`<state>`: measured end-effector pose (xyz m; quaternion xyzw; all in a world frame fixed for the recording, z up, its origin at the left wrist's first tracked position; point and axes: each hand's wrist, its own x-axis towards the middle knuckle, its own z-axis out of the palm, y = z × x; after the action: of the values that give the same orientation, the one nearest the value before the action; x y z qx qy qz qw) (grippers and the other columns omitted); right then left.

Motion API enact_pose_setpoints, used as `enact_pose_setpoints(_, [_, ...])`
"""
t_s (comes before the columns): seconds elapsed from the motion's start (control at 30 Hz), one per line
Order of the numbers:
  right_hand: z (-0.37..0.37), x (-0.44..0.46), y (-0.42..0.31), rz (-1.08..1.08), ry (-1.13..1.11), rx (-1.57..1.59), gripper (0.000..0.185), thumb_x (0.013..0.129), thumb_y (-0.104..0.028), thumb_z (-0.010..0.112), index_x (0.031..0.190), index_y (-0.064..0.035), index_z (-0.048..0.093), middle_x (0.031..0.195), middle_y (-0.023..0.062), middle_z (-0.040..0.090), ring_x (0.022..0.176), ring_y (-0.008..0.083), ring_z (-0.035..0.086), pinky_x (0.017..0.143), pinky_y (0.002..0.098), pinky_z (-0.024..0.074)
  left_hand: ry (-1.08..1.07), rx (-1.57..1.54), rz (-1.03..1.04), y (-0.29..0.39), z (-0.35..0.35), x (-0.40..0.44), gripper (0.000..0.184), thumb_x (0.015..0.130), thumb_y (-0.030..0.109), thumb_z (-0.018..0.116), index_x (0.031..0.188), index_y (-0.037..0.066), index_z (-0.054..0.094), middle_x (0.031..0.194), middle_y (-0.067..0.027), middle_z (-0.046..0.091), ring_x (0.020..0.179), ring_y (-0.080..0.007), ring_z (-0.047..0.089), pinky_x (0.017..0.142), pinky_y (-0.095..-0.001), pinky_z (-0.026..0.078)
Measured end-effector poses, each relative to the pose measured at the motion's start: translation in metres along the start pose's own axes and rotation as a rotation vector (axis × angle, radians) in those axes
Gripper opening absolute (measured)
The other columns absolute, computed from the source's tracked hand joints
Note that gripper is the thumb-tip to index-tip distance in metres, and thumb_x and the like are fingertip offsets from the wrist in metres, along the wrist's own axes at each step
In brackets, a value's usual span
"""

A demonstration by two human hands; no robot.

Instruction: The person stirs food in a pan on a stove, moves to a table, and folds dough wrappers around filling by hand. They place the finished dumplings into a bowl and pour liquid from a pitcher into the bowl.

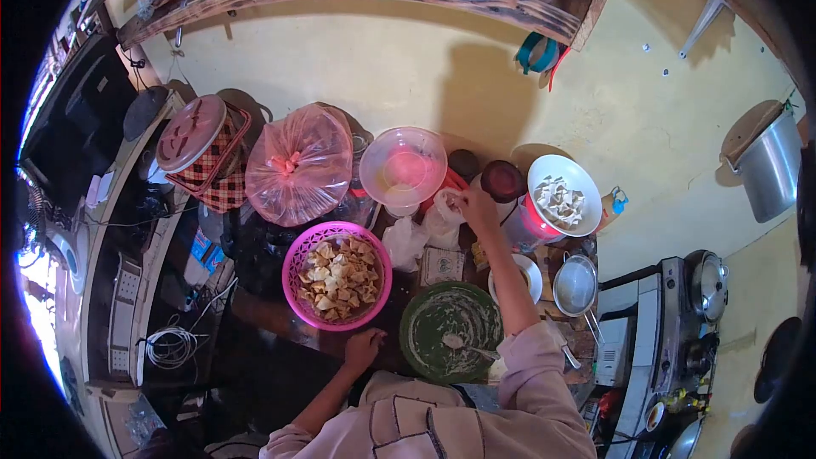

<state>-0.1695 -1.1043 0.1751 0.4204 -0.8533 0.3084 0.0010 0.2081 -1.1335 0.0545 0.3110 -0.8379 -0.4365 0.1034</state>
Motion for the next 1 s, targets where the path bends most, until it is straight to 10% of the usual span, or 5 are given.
enact_pose_setpoints(0.5, [-0.032,-0.026,-0.002,-0.081,0.389,0.093,0.017,0.076,-0.016,0.06,0.082,-0.0008,0.061,0.074,0.0151,0.061,0.066,0.0261,0.06,0.059,0.0322,0.0457,0.188,-0.197,0.364,0.059,-0.027,0.024,0.012,0.082,0.01,0.051,0.087,0.004,0.06,0.065,-0.0092,0.058,0.056,-0.0257,0.056,0.053,-0.0319,0.045])
enact_pose_setpoints(0.63, [-0.055,-0.039,-0.033,0.019,0.526,0.362,0.014,0.077,-0.014,0.06,0.084,-0.0016,0.062,0.076,0.0131,0.06,0.066,0.0249,0.06,0.062,0.0328,0.0464,0.359,-0.085,0.309,0.069,-0.053,0.091,0.02,0.079,0.009,0.052,0.097,0.001,0.054,0.082,-0.0164,0.056,0.078,-0.0319,0.054,0.07,-0.0392,0.042])
enact_pose_setpoints(0.7, [-0.04,-0.053,-0.027,0.044,0.548,0.404,0.015,0.078,-0.014,0.06,0.085,-0.0012,0.061,0.076,0.0128,0.06,0.065,0.0232,0.06,0.061,0.0315,0.0465,0.109,0.047,0.046,0.063,-0.062,0.126,0.038,0.075,0.015,0.059,0.108,0.002,0.048,0.101,-0.0184,0.051,0.097,-0.0328,0.048,0.084,-0.04,0.037])
enact_pose_setpoints(0.8, [0.009,-0.072,-0.023,0.046,0.392,0.402,0.016,0.079,-0.015,0.059,0.084,0.0003,0.061,0.077,0.0129,0.061,0.066,0.0225,0.06,0.061,0.0308,0.0464,0.153,0.286,0.357,0.053,-0.054,0.158,0.063,0.069,0.025,0.066,0.121,0.006,0.037,0.116,-0.0176,0.044,0.11,-0.0341,0.039,0.095,-0.0425,0.029])
enact_pose_setpoints(1.0, [0.061,-0.066,-0.043,0.144,0.208,0.72,0.01,0.077,-0.008,0.059,0.082,0.0006,0.062,0.068,0.0069,0.057,0.056,0.0126,0.055,0.053,0.0251,0.0433,-0.152,0.499,0.161,0.047,-0.035,0.196,0.088,0.057,0.039,0.072,0.128,0.008,0.03,0.13,-0.0102,0.036,0.123,-0.0313,0.027,0.099,-0.0575,0.015])
